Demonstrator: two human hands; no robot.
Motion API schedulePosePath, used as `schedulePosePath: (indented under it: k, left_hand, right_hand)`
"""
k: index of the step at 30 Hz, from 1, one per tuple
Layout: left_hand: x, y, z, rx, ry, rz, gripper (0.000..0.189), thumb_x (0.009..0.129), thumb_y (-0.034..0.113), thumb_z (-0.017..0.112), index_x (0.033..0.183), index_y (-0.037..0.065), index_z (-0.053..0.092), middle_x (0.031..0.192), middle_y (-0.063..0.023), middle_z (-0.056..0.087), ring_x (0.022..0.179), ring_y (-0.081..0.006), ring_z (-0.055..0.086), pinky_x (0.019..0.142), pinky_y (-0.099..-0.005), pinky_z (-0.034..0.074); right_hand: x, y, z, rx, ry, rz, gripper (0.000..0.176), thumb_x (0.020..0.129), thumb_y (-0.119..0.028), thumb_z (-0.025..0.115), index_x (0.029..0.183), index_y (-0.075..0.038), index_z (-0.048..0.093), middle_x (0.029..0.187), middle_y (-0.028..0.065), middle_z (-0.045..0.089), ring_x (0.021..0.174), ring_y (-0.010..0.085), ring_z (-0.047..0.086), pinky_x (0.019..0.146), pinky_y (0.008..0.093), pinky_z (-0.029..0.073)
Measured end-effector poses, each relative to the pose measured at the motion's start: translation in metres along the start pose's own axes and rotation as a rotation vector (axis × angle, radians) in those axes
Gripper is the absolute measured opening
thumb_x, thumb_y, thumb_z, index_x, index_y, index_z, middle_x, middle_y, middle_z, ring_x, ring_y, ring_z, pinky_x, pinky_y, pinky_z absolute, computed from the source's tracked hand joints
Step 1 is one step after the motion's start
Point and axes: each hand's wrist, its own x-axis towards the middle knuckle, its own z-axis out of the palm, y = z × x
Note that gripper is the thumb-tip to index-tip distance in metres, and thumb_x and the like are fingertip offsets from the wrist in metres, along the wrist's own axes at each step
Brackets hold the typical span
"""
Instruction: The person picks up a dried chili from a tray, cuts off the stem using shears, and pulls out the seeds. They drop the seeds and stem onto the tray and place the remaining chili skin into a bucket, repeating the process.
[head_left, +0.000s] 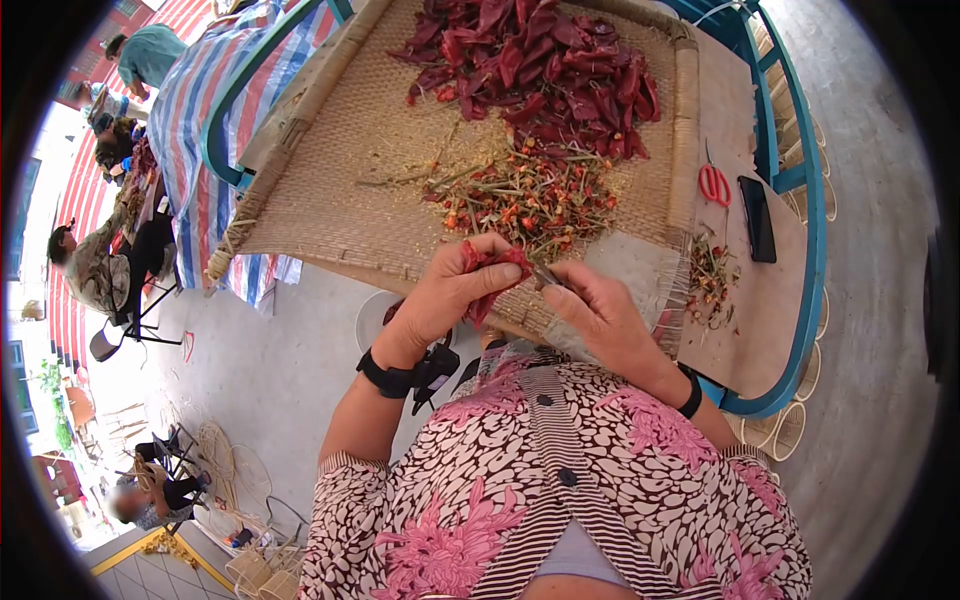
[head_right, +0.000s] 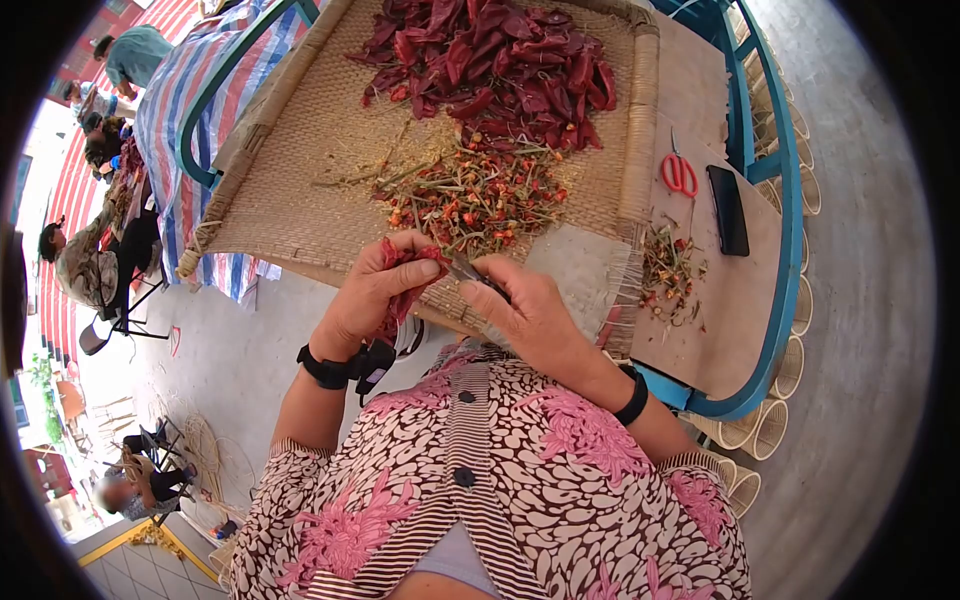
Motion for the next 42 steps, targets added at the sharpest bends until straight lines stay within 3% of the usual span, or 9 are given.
schedulePosePath:
  k: [7,14,20,26,29,32,35,37,42]
  left_hand:
    - [-0.005,0.005,-0.006,0.060,-0.079,-0.091,0.010,0.091,0.010,0.063,0.098,0.003,0.061,0.079,0.0036,0.059,0.065,-0.0015,0.052,0.055,-0.0166,0.040]
    - [0.000,-0.009,0.020,0.106,0.164,0.050,0.009,0.092,0.013,0.059,0.086,0.006,0.057,0.062,0.0045,0.049,0.045,-0.0023,0.042,0.041,-0.0184,0.032]
    - [0.007,-0.006,0.028,-0.005,0.259,0.068,0.011,0.091,0.014,0.057,0.085,0.007,0.053,0.060,0.0038,0.047,0.044,-0.0035,0.040,0.040,-0.0195,0.031]
    - [0.010,-0.008,0.018,-0.257,0.161,0.025,0.009,0.090,0.011,0.057,0.086,0.008,0.050,0.061,0.0042,0.044,0.043,-0.0040,0.036,0.038,-0.0198,0.028]
    - [0.011,-0.004,0.013,-0.474,0.023,-0.021,0.009,0.090,0.008,0.056,0.085,0.009,0.049,0.061,0.0041,0.042,0.043,-0.0045,0.035,0.038,-0.0201,0.026]
    - [0.010,-0.001,0.007,-0.648,-0.118,-0.048,0.009,0.090,0.007,0.056,0.084,0.009,0.048,0.062,0.0031,0.041,0.043,-0.0049,0.033,0.037,-0.0219,0.024]
    - [0.000,-0.016,0.002,-0.673,-0.261,-0.070,0.010,0.088,0.008,0.058,0.085,0.008,0.048,0.062,0.0021,0.042,0.044,-0.0054,0.033,0.038,-0.0236,0.022]
    - [-0.027,-0.020,0.002,-0.533,-0.357,-0.138,0.011,0.087,0.009,0.059,0.085,0.007,0.048,0.061,0.0014,0.043,0.045,-0.0059,0.033,0.039,-0.0237,0.021]
    - [-0.029,-0.014,-0.003,-0.308,-0.074,-0.074,0.010,0.089,0.010,0.060,0.089,0.006,0.051,0.064,0.0009,0.047,0.048,-0.0059,0.038,0.042,-0.0230,0.024]
  right_hand:
    - [0.000,-0.002,0.001,0.014,-0.005,0.013,0.031,0.096,-0.028,0.057,0.107,0.001,0.059,0.077,0.0084,0.056,0.071,0.0128,0.052,0.064,0.0289,0.043]
    - [0.004,-0.006,0.006,-0.495,0.199,-0.079,0.026,0.092,-0.027,0.060,0.106,-0.005,0.061,0.081,0.0127,0.063,0.069,0.0298,0.062,0.058,0.0372,0.046]
    - [0.017,-0.002,0.013,-0.588,0.324,-0.168,0.024,0.093,-0.026,0.059,0.104,-0.005,0.062,0.078,0.0129,0.062,0.068,0.0293,0.061,0.056,0.0373,0.045]
    - [0.019,0.004,0.015,0.033,0.176,0.064,0.023,0.095,-0.023,0.057,0.102,-0.002,0.061,0.074,0.0108,0.058,0.064,0.0159,0.054,0.058,0.0304,0.042]
    - [0.018,-0.003,0.016,-0.194,0.250,-0.057,0.023,0.096,-0.023,0.057,0.101,-0.001,0.061,0.074,0.0052,0.059,0.066,0.0128,0.053,0.059,0.0269,0.041]
    - [0.018,-0.001,0.019,0.384,0.105,0.117,0.026,0.098,-0.028,0.054,0.100,-0.002,0.059,0.068,-0.0008,0.053,0.055,0.0104,0.048,0.051,0.0237,0.039]
    - [0.009,-0.026,0.001,1.106,0.013,0.583,0.029,0.100,-0.034,0.049,0.100,-0.006,0.057,0.062,-0.0039,0.044,0.043,0.0067,0.038,0.040,0.0220,0.034]
    - [0.034,0.019,-0.055,1.465,0.074,0.241,0.033,0.100,-0.039,0.046,0.101,-0.007,0.054,0.059,-0.0058,0.035,0.037,0.0040,0.028,0.033,0.0207,0.027]
    - [0.017,-0.003,-0.053,0.757,0.190,0.293,0.036,0.100,-0.041,0.045,0.106,-0.008,0.056,0.062,-0.0052,0.042,0.038,0.0022,0.029,0.035,0.0194,0.025]
